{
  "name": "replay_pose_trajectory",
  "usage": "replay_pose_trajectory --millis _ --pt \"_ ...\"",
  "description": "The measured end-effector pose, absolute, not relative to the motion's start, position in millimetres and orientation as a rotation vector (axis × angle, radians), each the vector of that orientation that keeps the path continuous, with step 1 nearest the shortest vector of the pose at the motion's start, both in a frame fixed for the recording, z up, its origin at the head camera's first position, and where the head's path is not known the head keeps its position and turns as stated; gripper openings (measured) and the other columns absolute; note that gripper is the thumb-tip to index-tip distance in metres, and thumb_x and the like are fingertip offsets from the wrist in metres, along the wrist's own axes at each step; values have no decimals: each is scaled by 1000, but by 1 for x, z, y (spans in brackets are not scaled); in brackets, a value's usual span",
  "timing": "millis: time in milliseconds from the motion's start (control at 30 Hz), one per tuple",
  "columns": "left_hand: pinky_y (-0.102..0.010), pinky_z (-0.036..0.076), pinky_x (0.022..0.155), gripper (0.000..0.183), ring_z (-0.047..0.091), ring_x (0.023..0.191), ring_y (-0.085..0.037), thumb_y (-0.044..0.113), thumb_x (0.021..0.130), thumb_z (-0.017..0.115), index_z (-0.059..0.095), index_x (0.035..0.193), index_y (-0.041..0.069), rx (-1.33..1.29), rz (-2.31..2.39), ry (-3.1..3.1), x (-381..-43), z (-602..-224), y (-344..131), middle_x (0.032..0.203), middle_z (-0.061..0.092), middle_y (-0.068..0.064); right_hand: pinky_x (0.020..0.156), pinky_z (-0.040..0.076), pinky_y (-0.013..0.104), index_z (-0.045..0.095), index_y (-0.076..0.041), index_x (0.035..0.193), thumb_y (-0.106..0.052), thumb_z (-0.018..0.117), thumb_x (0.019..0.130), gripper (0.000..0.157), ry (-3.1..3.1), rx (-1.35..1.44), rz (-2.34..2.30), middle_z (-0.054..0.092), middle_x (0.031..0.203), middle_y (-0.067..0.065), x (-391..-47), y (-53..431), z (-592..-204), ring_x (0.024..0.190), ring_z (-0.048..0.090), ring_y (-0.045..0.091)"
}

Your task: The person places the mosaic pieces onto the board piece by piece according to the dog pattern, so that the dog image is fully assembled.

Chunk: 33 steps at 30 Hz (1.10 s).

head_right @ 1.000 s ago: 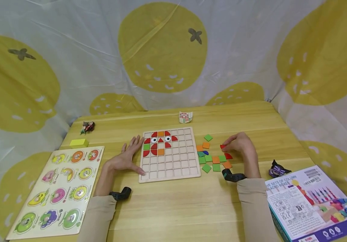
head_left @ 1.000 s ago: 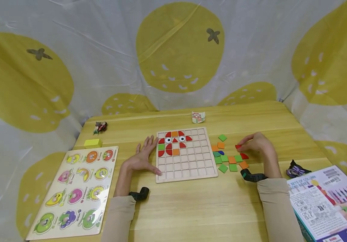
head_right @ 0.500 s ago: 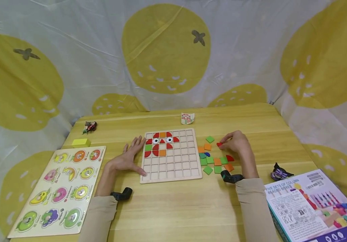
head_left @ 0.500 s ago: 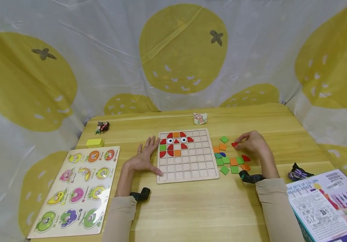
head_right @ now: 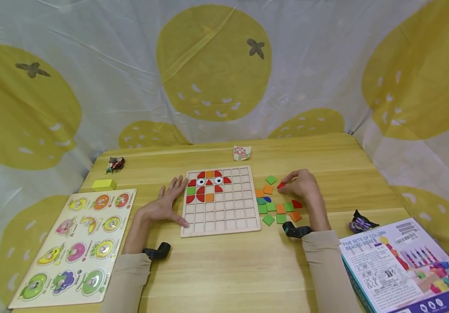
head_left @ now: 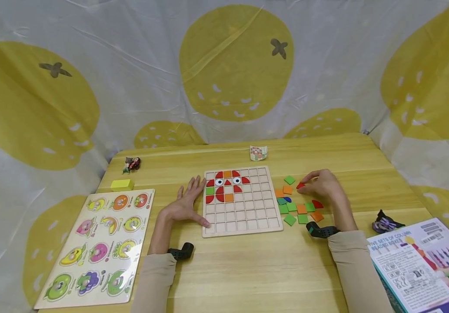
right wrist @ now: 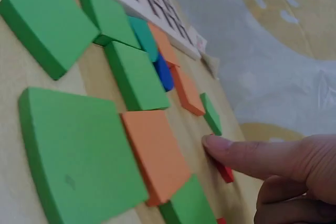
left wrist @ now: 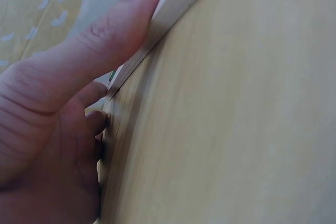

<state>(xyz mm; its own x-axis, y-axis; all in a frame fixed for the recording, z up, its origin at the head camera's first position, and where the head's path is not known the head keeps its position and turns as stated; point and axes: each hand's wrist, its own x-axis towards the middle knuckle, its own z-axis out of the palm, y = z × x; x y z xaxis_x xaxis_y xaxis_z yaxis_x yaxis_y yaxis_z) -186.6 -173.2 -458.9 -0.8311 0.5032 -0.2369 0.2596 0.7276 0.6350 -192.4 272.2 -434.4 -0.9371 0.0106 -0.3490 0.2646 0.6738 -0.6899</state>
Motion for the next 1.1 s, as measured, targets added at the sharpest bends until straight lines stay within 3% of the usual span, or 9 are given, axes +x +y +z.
replay_pose_trajectory --millis 167,400,633,800,1100 --pt "-60 -14 117 140 -17 150 -31 48 55 91 0 157 17 597 828 2547 -186 -459 -173 164 -13 -10 60 36 28 71 -4 103 -28 81 77 36 2625 162 -1115 56 82 6 -194 268 -436 72 44 21" --pt "-60 -14 117 140 -17 150 -31 48 55 91 0 157 17 599 832 2549 -186 -459 -173 164 -12 -10 49 28 26 75 -9 99 -28 81 77 30 2615 -61 -1210 31 54 -5 -201 251 -433 50 30 13" --pt "-61 -13 117 140 -16 150 -32 49 54 91 1 157 16 600 843 2555 -186 -460 -174 164 -12 -11 50 26 23 78 -19 91 -27 84 73 21 2484 -378 -1202 40 54 -3 -207 173 -436 52 32 13" --pt "-61 -13 117 140 -16 150 -32 49 54 91 1 157 16 595 827 2564 -186 -458 -173 164 -12 -11 51 25 23 78 -14 85 -22 88 69 21 2503 -424 -1167 44 56 -3 -210 123 -439 54 34 12" --pt "-61 -13 117 141 -16 150 -32 50 54 90 0 157 15 590 825 2557 -186 -460 -174 163 -12 -11 51 25 24 78 -14 82 -19 89 65 21 2525 -349 -1189 50 67 0 -212 108 -445 59 36 14"
